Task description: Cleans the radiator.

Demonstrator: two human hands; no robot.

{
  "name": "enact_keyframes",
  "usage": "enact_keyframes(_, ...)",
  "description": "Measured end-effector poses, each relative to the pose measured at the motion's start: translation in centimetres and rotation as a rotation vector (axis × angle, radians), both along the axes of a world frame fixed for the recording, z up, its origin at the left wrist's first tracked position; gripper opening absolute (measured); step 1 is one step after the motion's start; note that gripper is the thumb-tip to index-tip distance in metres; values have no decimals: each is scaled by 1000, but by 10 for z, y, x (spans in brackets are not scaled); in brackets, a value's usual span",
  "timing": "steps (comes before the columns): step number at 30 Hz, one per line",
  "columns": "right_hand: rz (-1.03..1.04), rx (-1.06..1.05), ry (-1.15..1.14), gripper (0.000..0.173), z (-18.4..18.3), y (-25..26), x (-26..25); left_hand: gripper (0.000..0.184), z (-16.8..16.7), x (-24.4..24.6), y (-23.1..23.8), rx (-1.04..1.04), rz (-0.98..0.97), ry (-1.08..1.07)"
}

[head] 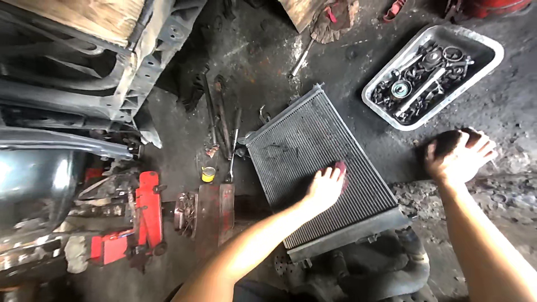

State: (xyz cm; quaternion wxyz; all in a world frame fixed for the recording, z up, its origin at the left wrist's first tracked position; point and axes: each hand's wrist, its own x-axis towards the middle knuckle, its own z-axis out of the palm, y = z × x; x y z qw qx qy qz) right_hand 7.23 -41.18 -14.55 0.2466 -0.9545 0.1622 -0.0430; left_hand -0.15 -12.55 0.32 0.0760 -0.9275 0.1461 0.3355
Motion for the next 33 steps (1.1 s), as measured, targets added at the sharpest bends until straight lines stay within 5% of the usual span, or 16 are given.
enact_keyframes(3, 7, 8, -34, 68, -1, -1, -1, 45, -5, 22, 17, -12, -77, -88)
enact_keyframes(9, 4, -5, -25, 67, -2, -1, 1, 51, -16, 105, 62, 269, 229, -304)
enact_keyframes(14, 15, -5, -24, 67, -3, 0, 1, 57, -9, 25, 47, 109, 168, -137)
enact_keyframes(17, 18, 7, -20, 68, -1, 0, 2, 60, 12, -12, 49, 180, 202, -13)
enact_keyframes(24, 12, 6, -22, 69, -3, 0, 2, 56, 47, -13, 103, 239, 637, -330)
enact_keyframes(27, -3, 16, 51, 72, 1, 1, 2, 50, 32, -51, 60, -20, 384, -328)
enact_keyframes(33, -10, 23, 87, 76, 2, 3, 0, 39, -23, -83, -31, -501, -489, -414)
